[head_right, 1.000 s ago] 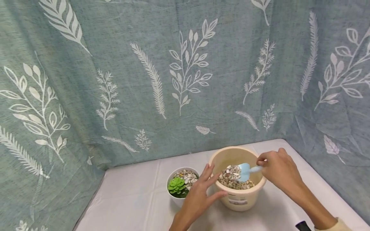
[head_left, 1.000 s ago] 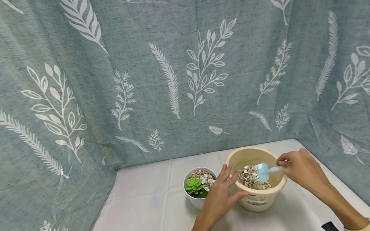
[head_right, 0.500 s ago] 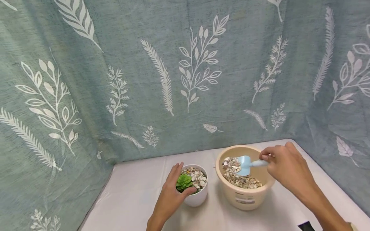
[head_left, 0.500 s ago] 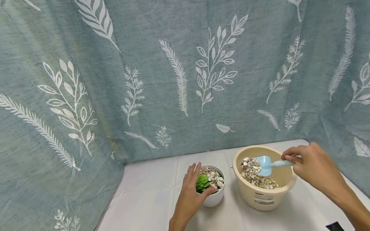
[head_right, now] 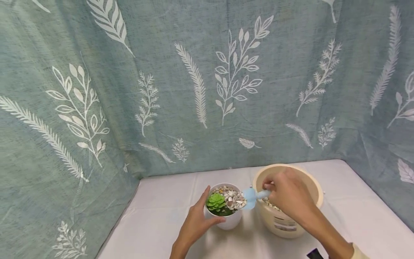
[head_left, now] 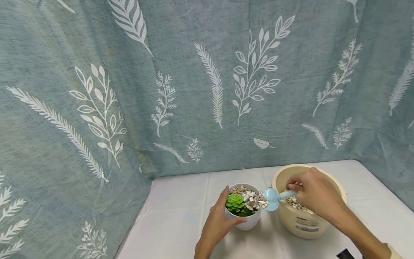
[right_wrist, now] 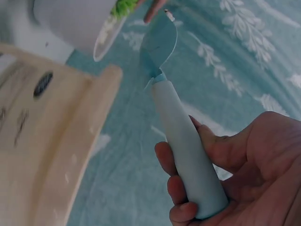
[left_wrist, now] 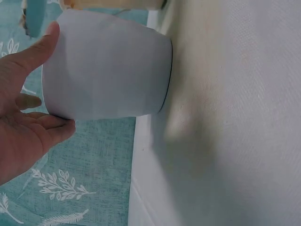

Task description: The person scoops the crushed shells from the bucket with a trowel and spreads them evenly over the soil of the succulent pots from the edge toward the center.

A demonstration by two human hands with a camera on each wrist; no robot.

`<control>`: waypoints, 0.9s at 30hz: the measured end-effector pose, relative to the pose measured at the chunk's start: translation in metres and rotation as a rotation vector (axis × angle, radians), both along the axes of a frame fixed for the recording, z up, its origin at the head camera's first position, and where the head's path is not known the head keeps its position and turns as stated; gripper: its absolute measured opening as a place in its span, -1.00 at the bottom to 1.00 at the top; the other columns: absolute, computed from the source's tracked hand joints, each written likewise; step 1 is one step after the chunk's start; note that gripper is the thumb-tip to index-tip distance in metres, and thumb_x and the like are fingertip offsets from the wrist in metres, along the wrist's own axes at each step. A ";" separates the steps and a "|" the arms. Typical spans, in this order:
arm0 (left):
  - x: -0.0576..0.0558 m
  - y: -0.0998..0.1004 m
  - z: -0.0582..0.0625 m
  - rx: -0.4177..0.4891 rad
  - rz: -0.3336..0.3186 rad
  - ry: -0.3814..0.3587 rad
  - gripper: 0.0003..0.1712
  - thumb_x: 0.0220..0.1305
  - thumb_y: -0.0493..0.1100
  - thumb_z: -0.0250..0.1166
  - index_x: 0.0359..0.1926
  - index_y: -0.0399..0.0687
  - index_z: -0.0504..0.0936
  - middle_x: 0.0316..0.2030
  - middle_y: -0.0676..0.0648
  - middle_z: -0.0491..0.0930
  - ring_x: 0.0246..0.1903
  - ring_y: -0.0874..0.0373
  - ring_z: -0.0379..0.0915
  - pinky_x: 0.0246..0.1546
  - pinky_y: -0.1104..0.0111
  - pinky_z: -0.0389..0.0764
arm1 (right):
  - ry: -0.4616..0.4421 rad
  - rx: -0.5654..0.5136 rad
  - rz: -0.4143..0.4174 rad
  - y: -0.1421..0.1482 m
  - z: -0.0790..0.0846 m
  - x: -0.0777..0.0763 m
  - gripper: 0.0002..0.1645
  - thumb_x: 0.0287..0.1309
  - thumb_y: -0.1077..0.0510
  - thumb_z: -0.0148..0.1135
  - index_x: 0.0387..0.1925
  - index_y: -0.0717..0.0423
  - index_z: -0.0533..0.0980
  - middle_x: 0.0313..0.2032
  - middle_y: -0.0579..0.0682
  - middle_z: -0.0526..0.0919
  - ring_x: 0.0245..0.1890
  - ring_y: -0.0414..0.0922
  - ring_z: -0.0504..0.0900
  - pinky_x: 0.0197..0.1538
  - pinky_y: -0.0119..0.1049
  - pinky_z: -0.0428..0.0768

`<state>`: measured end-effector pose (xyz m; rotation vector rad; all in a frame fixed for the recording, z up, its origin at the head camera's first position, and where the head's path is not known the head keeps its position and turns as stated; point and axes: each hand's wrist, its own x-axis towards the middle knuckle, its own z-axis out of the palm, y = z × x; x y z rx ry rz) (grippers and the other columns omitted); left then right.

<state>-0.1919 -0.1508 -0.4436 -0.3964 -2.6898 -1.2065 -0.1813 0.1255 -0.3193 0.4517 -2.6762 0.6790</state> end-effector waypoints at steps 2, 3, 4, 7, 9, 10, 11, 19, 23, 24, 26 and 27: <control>0.000 0.001 -0.001 -0.007 0.009 0.007 0.23 -0.24 0.35 0.37 0.42 0.23 -0.07 0.36 0.05 0.09 0.27 0.02 0.13 0.15 0.06 0.31 | -0.005 0.015 0.012 -0.007 -0.005 -0.003 -0.72 -0.16 0.36 0.29 -0.60 -0.14 0.62 -0.59 -0.27 0.56 -0.56 -0.23 0.31 -0.47 -0.37 0.32; 0.000 0.001 -0.001 -0.013 0.016 0.006 0.23 -0.24 0.34 0.38 0.41 0.24 -0.07 0.35 0.07 0.09 0.26 0.02 0.14 0.14 0.06 0.33 | -0.008 0.020 0.017 -0.009 -0.007 -0.005 -0.72 -0.17 0.36 0.29 -0.60 -0.14 0.62 -0.58 -0.28 0.56 -0.55 -0.23 0.31 -0.45 -0.36 0.33; 0.001 0.001 -0.001 -0.016 0.021 0.004 0.22 -0.24 0.34 0.38 0.41 0.24 -0.06 0.35 0.09 0.10 0.26 0.02 0.15 0.13 0.06 0.34 | -0.015 0.024 0.020 -0.012 -0.009 -0.006 -0.72 -0.18 0.36 0.29 -0.60 -0.15 0.62 -0.57 -0.28 0.56 -0.55 -0.23 0.31 -0.45 -0.36 0.34; 0.002 0.001 -0.001 -0.023 0.032 -0.008 0.22 -0.25 0.36 0.37 0.41 0.23 -0.05 0.35 0.11 0.10 0.25 0.03 0.16 0.12 0.07 0.35 | -0.017 0.061 0.030 -0.018 -0.013 -0.010 -0.68 -0.22 0.34 0.28 -0.73 -0.18 0.52 -0.68 -0.31 0.42 -0.52 -0.19 0.25 -0.40 -0.33 0.25; 0.002 0.001 -0.001 -0.028 0.031 -0.017 0.22 -0.25 0.39 0.35 0.41 0.23 -0.05 0.35 0.13 0.08 0.26 0.08 0.14 0.14 0.10 0.34 | -0.010 0.085 0.040 -0.021 -0.014 -0.012 -0.63 -0.26 0.36 0.24 -0.80 -0.20 0.43 -0.72 -0.31 0.33 -0.53 -0.19 0.22 -0.41 -0.33 0.21; 0.002 0.001 0.000 -0.029 0.030 -0.019 0.23 -0.25 0.40 0.34 0.41 0.23 -0.05 0.35 0.12 0.08 0.27 0.09 0.13 0.15 0.11 0.33 | -0.012 0.096 0.050 -0.023 -0.014 -0.014 -0.61 -0.29 0.38 0.21 -0.81 -0.20 0.41 -0.72 -0.31 0.32 -0.55 -0.20 0.21 -0.42 -0.34 0.20; 0.001 0.000 0.000 -0.035 0.030 -0.017 0.23 -0.26 0.42 0.33 0.41 0.22 -0.06 0.35 0.10 0.08 0.27 0.10 0.12 0.16 0.12 0.32 | -0.013 0.106 0.065 -0.025 -0.014 -0.016 -0.61 -0.29 0.38 0.20 -0.82 -0.21 0.40 -0.72 -0.31 0.33 -0.56 -0.21 0.22 -0.43 -0.35 0.21; 0.000 0.000 0.000 -0.052 0.032 -0.014 0.23 -0.26 0.44 0.31 0.41 0.19 -0.04 0.35 -0.02 0.10 0.28 0.07 0.10 0.18 0.11 0.29 | -0.081 0.187 0.111 -0.049 -0.005 -0.026 -0.65 -0.28 0.40 0.10 -0.80 -0.14 0.45 -0.77 -0.26 0.29 -0.67 -0.25 0.18 -0.58 -0.40 0.16; 0.000 0.001 0.001 -0.055 0.034 -0.014 0.23 -0.26 0.44 0.30 0.41 0.19 -0.03 0.35 -0.04 0.12 0.27 0.05 0.13 0.17 0.11 0.30 | -0.102 0.212 0.126 -0.057 0.000 -0.028 -0.67 -0.32 0.40 0.07 -0.83 -0.12 0.39 -0.80 -0.23 0.29 -0.69 -0.24 0.20 -0.63 -0.40 0.17; 0.000 0.001 0.001 -0.053 0.034 -0.011 0.22 -0.26 0.43 0.30 0.41 0.19 -0.02 0.35 -0.05 0.12 0.27 0.05 0.13 0.17 0.11 0.31 | -0.095 0.220 0.129 -0.058 0.001 -0.028 -0.67 -0.34 0.40 0.07 -0.85 -0.11 0.36 -0.80 -0.23 0.27 -0.68 -0.23 0.20 -0.63 -0.40 0.16; 0.000 0.001 0.001 -0.056 0.035 -0.010 0.22 -0.25 0.43 0.30 0.41 0.19 -0.03 0.34 -0.04 0.12 0.27 0.05 0.13 0.17 0.12 0.31 | -0.070 0.239 0.137 -0.058 0.003 -0.028 -0.65 -0.37 0.41 0.05 -0.88 -0.10 0.29 -0.82 -0.22 0.20 -0.69 -0.23 0.17 -0.64 -0.40 0.13; 0.000 0.000 0.001 -0.056 0.035 -0.008 0.22 -0.25 0.43 0.31 0.41 0.18 -0.03 0.34 -0.04 0.12 0.27 0.05 0.13 0.17 0.12 0.31 | -0.053 0.247 0.143 -0.058 0.005 -0.029 -0.64 -0.38 0.41 0.04 -0.89 -0.10 0.25 -0.82 -0.22 0.15 -0.69 -0.24 0.15 -0.64 -0.41 0.10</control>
